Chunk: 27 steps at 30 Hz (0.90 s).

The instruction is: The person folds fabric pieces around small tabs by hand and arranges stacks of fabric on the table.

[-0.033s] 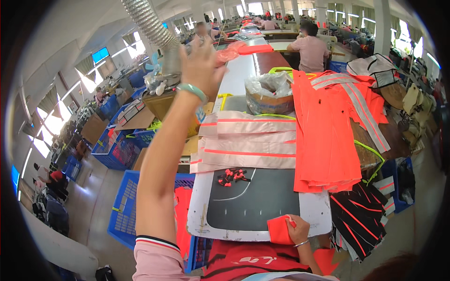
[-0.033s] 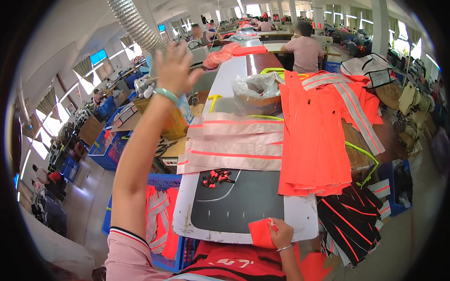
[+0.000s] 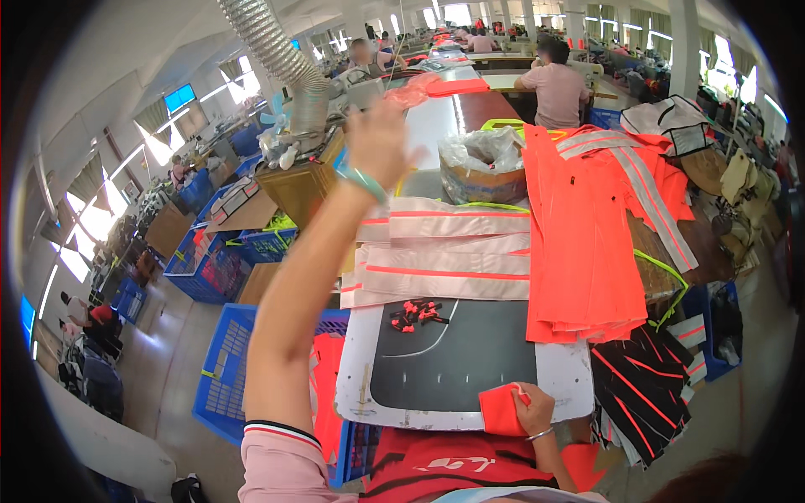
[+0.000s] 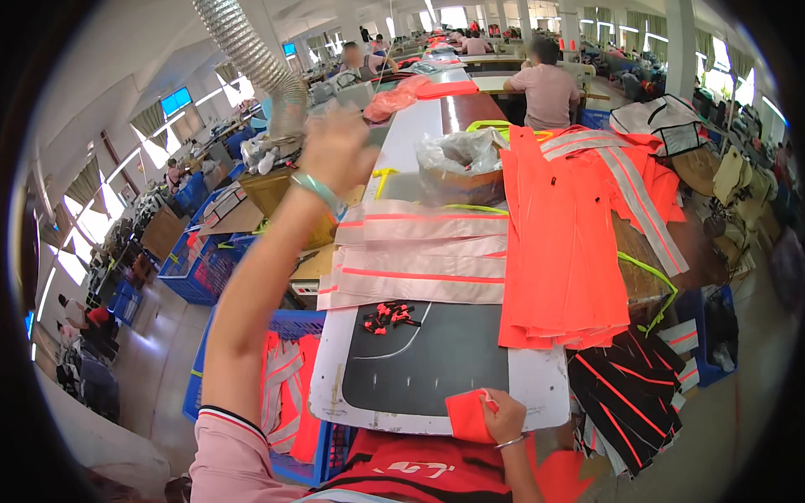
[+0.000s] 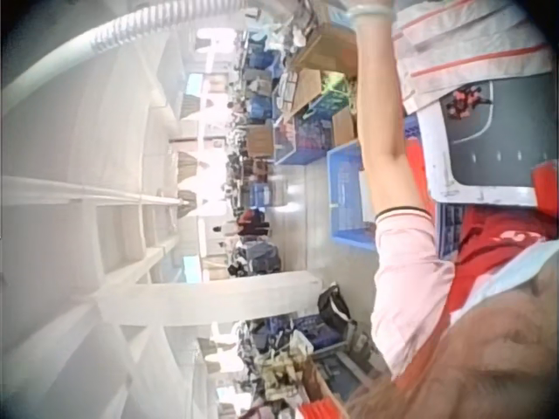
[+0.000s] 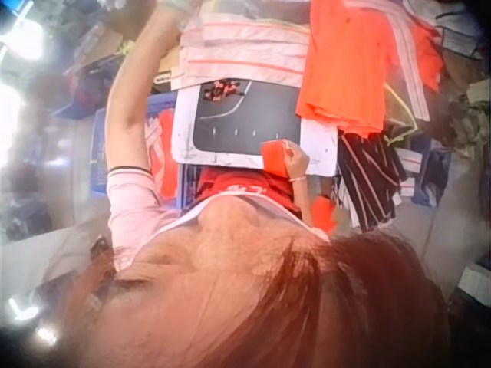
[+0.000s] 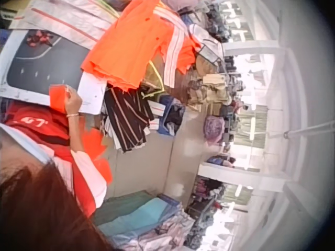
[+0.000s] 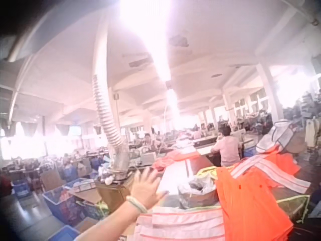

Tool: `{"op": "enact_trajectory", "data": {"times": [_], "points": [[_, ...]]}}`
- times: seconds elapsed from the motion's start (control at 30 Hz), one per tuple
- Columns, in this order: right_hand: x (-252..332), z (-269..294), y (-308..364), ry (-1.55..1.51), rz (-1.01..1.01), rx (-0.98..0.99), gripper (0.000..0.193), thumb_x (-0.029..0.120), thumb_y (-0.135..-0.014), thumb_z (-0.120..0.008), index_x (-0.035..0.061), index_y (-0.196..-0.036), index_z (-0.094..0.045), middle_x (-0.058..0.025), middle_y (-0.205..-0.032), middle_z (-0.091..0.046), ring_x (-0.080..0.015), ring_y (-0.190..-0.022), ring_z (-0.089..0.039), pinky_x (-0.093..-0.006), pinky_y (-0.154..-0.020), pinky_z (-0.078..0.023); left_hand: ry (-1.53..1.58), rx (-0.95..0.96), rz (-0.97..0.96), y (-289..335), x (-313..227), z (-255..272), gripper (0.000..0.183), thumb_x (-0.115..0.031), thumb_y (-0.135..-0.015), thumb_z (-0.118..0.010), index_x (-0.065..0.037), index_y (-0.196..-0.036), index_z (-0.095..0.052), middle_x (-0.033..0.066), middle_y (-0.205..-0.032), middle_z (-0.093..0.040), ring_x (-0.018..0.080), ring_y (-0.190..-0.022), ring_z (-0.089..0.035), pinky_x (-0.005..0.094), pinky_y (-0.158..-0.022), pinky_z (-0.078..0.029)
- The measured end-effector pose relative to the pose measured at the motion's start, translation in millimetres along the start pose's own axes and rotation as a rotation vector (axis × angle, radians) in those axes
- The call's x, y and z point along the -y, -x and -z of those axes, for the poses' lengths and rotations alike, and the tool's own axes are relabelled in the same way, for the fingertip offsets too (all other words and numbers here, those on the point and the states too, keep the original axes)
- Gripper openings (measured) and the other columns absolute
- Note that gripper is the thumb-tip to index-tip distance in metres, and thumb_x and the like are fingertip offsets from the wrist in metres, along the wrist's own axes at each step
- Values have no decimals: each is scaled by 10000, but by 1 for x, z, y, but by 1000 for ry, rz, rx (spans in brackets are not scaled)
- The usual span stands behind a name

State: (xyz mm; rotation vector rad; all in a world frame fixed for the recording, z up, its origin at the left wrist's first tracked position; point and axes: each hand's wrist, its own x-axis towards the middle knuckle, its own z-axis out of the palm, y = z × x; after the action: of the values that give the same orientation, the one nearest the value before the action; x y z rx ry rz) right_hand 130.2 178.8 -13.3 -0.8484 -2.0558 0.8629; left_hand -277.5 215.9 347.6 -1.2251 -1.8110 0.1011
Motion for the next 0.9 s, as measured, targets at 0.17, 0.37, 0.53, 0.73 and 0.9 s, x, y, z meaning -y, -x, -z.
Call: {"op": "enact_trajectory", "data": {"times": [0.17, 0.37, 0.53, 0.73, 0.9], "points": [[-5, -8, -1, -138, -1, -10, 147, 154, -856, -707, 41, -950, -718, -139, -881, -715, -282, -793, -709, -336, -707, -547, 1617, 964, -176, 204, -199, 1, 830, -488, -860, -677, -41, -1471, -336, 235, -1401, -489, 325, -1231, -541, 399, -1017, -452], [-6, 13, 18, -291, -106, 141, 134, 122, -876, -695, 11, -950, -699, -115, -879, -703, -197, -803, -674, -309, -742, -528, 1930, 816, 182, 325, -287, 35, 354, -256, -881, -719, 0, -1113, -647, 122, -1041, -679, 189, -896, -656, 315, -771, -528], [57, 32, 31, -268, -188, 352, 123, 118, -884, -684, 9, -939, -692, -91, -849, -689, -157, -760, -646, -286, -702, -508, 2052, 630, 463, 381, -268, 75, 258, -158, -896, -693, -6, -1096, -633, 109, -1017, -686, 153, -938, -654, 288, -838, -510], [119, 40, 1, -176, -48, 562, 161, 186, -848, -704, 47, -916, -661, -129, -802, -647, -282, -704, -638, -327, -651, -500, 2005, 578, 356, 394, -226, 87, 177, -114, -894, -691, 13, -1008, -649, 80, -915, -668, 128, -821, -618, 271, -729, -497], [107, 48, 0, -46, 56, 870, 204, 265, -885, -654, 63, -884, -623, -130, -763, -634, -309, -682, -630, -362, -619, -490, 1886, 637, 48, 395, -220, 100, 183, -187, -925, -648, -34, -1023, -624, 124, -869, -629, 256, -745, -615, 334, -686, -499]]}}
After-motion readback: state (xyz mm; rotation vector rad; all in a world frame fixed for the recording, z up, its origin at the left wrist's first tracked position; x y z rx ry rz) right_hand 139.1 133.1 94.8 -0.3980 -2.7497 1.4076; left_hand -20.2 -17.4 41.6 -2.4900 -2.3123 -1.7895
